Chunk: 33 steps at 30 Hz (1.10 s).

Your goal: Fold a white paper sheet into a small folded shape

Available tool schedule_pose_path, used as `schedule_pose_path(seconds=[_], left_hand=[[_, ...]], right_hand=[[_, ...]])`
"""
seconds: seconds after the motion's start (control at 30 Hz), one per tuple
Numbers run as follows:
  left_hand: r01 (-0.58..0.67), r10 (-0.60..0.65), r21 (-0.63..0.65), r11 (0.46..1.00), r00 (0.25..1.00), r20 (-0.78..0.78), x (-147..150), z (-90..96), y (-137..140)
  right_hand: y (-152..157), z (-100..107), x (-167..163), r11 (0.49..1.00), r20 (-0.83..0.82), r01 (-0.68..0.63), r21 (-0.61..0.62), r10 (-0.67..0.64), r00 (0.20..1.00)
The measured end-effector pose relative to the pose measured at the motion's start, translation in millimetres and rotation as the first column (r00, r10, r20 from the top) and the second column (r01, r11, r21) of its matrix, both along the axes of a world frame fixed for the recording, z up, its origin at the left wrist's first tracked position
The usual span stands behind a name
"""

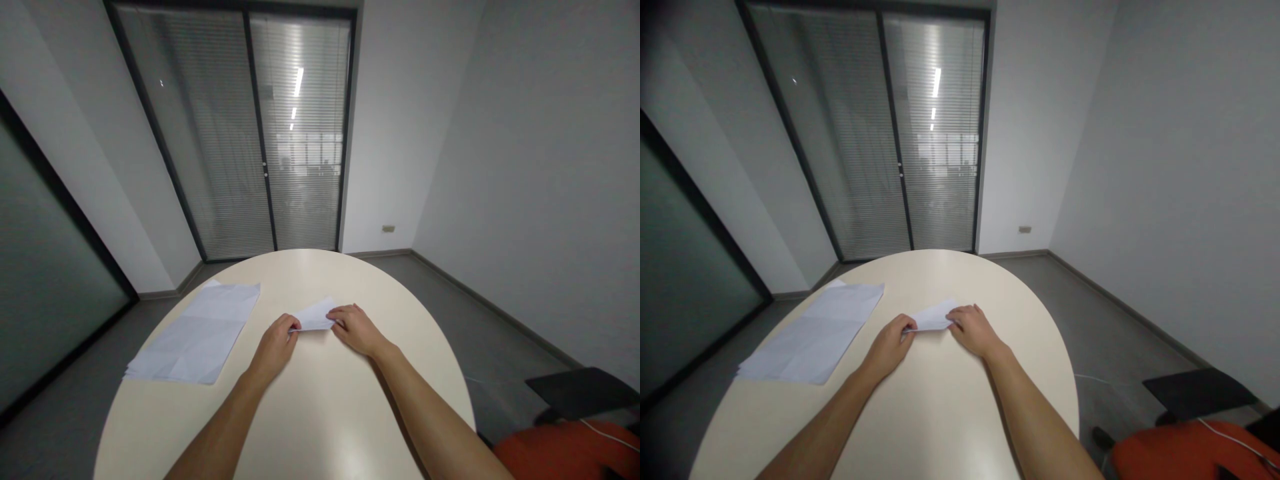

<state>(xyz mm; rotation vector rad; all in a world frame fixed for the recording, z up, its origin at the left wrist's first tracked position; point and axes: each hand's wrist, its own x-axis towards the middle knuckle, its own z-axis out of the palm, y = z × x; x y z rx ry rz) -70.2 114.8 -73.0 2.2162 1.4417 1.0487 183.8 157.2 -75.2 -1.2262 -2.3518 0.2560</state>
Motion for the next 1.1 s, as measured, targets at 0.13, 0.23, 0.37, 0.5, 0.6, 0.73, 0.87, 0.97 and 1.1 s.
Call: schedule_pose_path(seconds=[0.13, 0.23, 0.37, 0.5, 0.6, 0.73, 0.87, 0.97, 1.1], left_hand=[[-0.013, 0.013, 0.004, 1.0, 0.994, 0.112, 0, -0.3, 3], [-0.057, 0.052, 0.025, 0.998, 0.985, 0.166, 0, 0.9, 4], [-0.155, 0.149, 0.014, 0.988, 0.967, 0.206, -2, -0.8, 5], [-0.217, 0.214, -0.016, 0.976, 0.946, 0.242, -5, -5.3, 9], [-0.261, 0.25, -0.002, 0.965, 0.924, 0.29, -6, -5.1, 10], [-0.303, 0.27, 0.03, 0.953, 0.887, 0.375, -4, 0.5, 8], [-0.326, 0.294, 0.006, 0.945, 0.861, 0.416, -1, 0.0, 10], [-0.313, 0.327, -0.098, 0.945, 0.875, 0.357, -2, -6.6, 13], [-0.365, 0.389, -0.207, 0.908, 0.917, 0.088, -5, -9.4, 8]], right_hand=[[3, 3, 2, 0.997, -0.021, 0.019, 0.075, -0.017, 1.0], [0, 10, 2, 0.996, -0.043, 0.034, 0.08, -0.031, 0.999], [-3, 14, 1, 0.991, -0.142, 0.128, 0.023, -0.124, 0.982], [-2, 11, 3, 0.98, -0.264, 0.176, -0.095, -0.195, 0.945], [0, 8, 4, 0.978, -0.391, 0.158, -0.137, -0.2, 0.898], [4, 5, 3, 0.982, -0.567, 0.119, -0.147, -0.182, 0.804], [8, 1, 3, 0.971, -0.637, 0.174, -0.164, -0.239, 0.733], [8, -1, 4, 0.961, -0.583, 0.22, -0.169, -0.277, 0.764], [6, -2, 4, 0.944, -0.473, 0.237, -0.23, -0.321, 0.821]])
